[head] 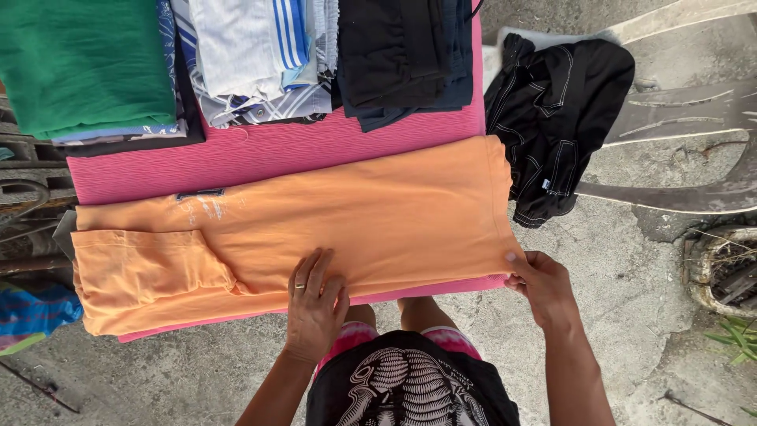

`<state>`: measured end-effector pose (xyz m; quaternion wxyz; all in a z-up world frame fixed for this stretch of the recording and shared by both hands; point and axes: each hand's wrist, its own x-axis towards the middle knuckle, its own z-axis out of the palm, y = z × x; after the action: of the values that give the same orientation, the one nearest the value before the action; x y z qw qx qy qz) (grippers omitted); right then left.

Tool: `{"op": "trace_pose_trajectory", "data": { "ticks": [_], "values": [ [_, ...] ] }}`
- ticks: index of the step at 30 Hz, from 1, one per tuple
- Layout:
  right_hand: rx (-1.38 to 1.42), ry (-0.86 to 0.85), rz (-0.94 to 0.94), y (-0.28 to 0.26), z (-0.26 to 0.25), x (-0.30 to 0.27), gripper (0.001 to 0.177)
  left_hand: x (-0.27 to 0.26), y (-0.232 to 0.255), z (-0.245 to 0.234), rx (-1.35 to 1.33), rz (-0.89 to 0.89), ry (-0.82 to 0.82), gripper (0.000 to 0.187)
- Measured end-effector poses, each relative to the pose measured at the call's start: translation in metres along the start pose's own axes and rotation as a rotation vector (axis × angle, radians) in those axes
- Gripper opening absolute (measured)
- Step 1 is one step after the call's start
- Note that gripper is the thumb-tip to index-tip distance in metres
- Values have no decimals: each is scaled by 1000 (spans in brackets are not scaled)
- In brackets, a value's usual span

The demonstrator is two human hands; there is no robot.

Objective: Folding various pieces of laundry, including a green shirt, an orange t-shirt, and black shorts, on a pink surface.

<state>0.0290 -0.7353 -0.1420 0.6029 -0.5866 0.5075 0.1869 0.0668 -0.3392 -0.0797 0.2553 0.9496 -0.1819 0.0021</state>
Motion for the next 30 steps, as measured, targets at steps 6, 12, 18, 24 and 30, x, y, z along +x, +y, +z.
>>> {"op": "trace_pose_trajectory", "data": {
  "ticks": [6,12,18,24,30],
  "values": [
    [-129,34,-130,23,-2,23,42,-4,0,9,2,-2,-13,24],
    [-143,-53,-244,-19,26,29,64,31,0,36,125,-161,-32,67],
    [-171,-165,-65,-41,30,39,60,75,5,78,196,-236,15,82],
    [-194,-165,-125,-47,28,38,50,103,50,118,149,-147,-10,87],
    [-366,-109,-117,-48,14,26,41,105,116,126,-124,51,-207,103]
  ]
}}
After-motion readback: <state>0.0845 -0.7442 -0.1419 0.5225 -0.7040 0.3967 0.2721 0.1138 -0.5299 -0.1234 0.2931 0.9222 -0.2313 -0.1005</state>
